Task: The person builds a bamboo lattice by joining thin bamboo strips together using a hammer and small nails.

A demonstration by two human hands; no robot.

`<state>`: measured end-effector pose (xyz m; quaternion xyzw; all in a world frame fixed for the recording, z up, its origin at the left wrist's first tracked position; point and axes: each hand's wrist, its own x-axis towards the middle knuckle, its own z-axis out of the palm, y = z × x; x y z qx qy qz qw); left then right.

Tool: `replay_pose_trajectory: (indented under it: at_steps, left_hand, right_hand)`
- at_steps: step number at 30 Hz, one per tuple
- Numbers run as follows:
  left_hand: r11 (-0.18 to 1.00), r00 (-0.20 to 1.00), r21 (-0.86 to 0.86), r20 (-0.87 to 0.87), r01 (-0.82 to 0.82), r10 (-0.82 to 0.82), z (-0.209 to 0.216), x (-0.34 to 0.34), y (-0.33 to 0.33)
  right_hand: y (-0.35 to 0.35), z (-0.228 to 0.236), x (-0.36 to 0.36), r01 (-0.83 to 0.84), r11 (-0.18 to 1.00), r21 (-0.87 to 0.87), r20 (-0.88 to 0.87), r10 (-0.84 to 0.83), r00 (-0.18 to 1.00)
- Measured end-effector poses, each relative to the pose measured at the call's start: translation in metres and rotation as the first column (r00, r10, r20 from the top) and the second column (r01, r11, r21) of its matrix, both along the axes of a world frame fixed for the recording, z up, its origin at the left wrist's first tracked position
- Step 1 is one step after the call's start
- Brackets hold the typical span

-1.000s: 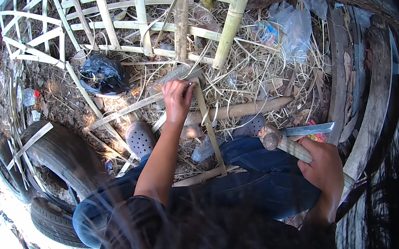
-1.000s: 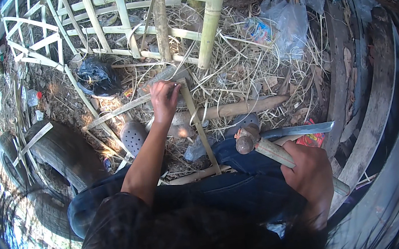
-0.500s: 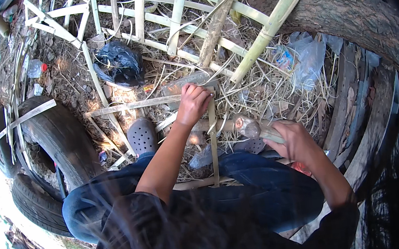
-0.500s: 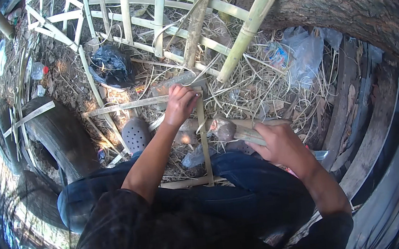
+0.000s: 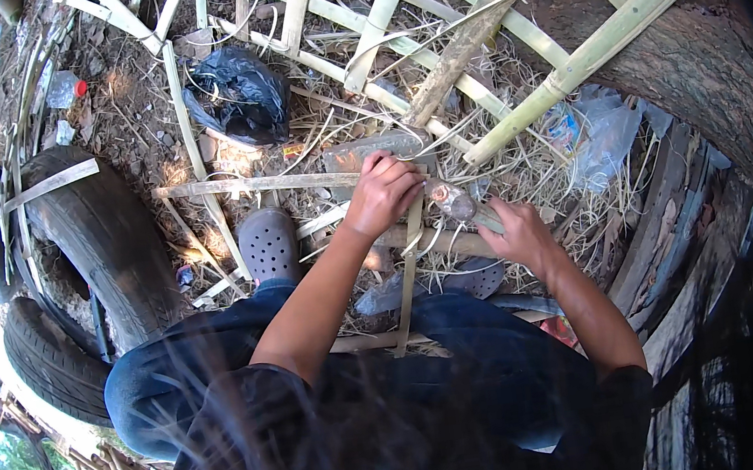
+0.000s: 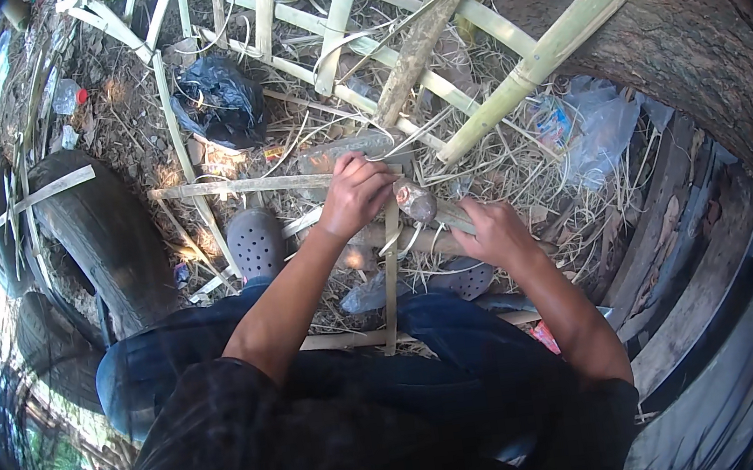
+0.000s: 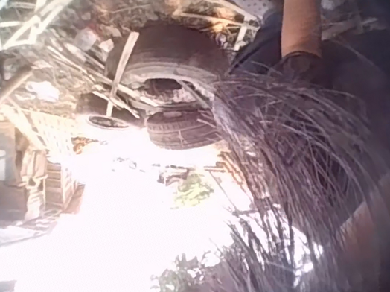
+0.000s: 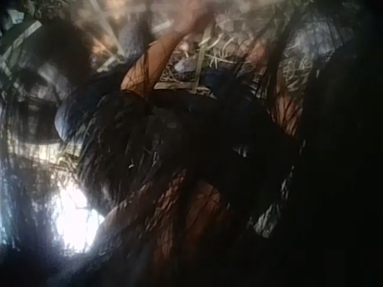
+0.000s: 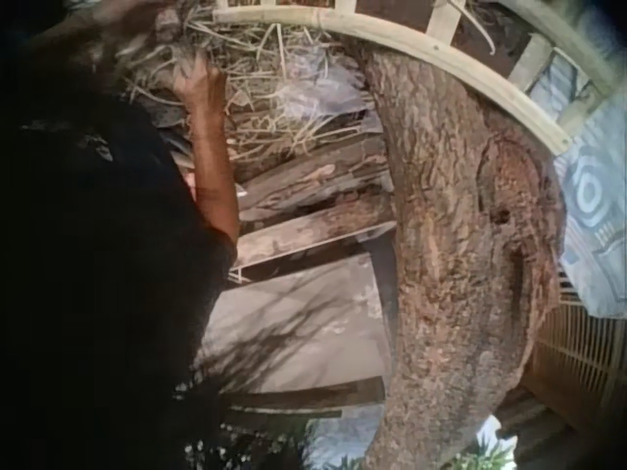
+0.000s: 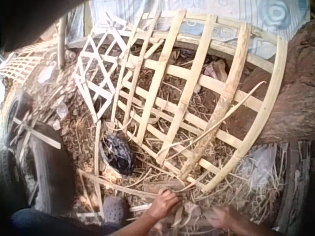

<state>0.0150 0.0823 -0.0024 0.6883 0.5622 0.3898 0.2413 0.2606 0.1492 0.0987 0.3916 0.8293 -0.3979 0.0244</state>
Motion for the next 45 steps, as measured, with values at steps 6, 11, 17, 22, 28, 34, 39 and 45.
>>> replay_pose_trajectory:
  at_steps: [6,11,17,22,28,34,39,45]
  left_hand:
    - [0.998,0.996,-0.029,-0.068,0.056,-0.058,0.002,-0.006,0.003]
    - [0.989,0.987,-0.001,-0.07,0.145,-0.144,-0.001,-0.013,0.012]
    - [0.957,0.95,-0.01,-0.117,0.291,-0.29,-0.002,-0.024,0.017]
    - [0.96,0.949,-0.019,-0.145,0.28,-0.279,0.0,-0.023,0.018]
    - [0.961,0.951,-0.004,-0.142,0.278,-0.275,-0.001,-0.027,0.018]
    - [0.956,0.944,-0.008,-0.156,0.292,-0.29,0.0,-0.027,0.017]
    - [0.96,0.953,0.018,-0.128,0.279,-0.274,-0.001,-0.023,0.02]
    - [0.961,0.954,0.012,-0.119,0.278,-0.274,0.0,-0.025,0.019]
  right_hand:
    - [0.007,0.005,-0.009,-0.031,0.999,0.036,0.098,0.027,0.995]
    - [0.006,0.002,-0.003,0.007,0.998,0.06,0.028,-0.008,1.0]
    - [0.006,0.007,-0.011,-0.026,1.0,0.011,0.023,0.026,0.999]
    - [-0.003,-0.008,0.003,-0.074,0.993,0.09,0.016,0.072,0.997]
    - [0.0,-0.01,0.005,-0.106,0.991,0.079,0.081,0.1,0.992]
    - [0.007,-0.004,-0.001,-0.11,0.994,0.019,0.154,0.106,0.982]
    - [-0.015,-0.019,0.025,-0.101,0.989,0.11,-0.021,0.104,0.994]
    - [-0.016,-0.008,0.004,-0.136,0.984,0.116,-0.063,0.144,0.988]
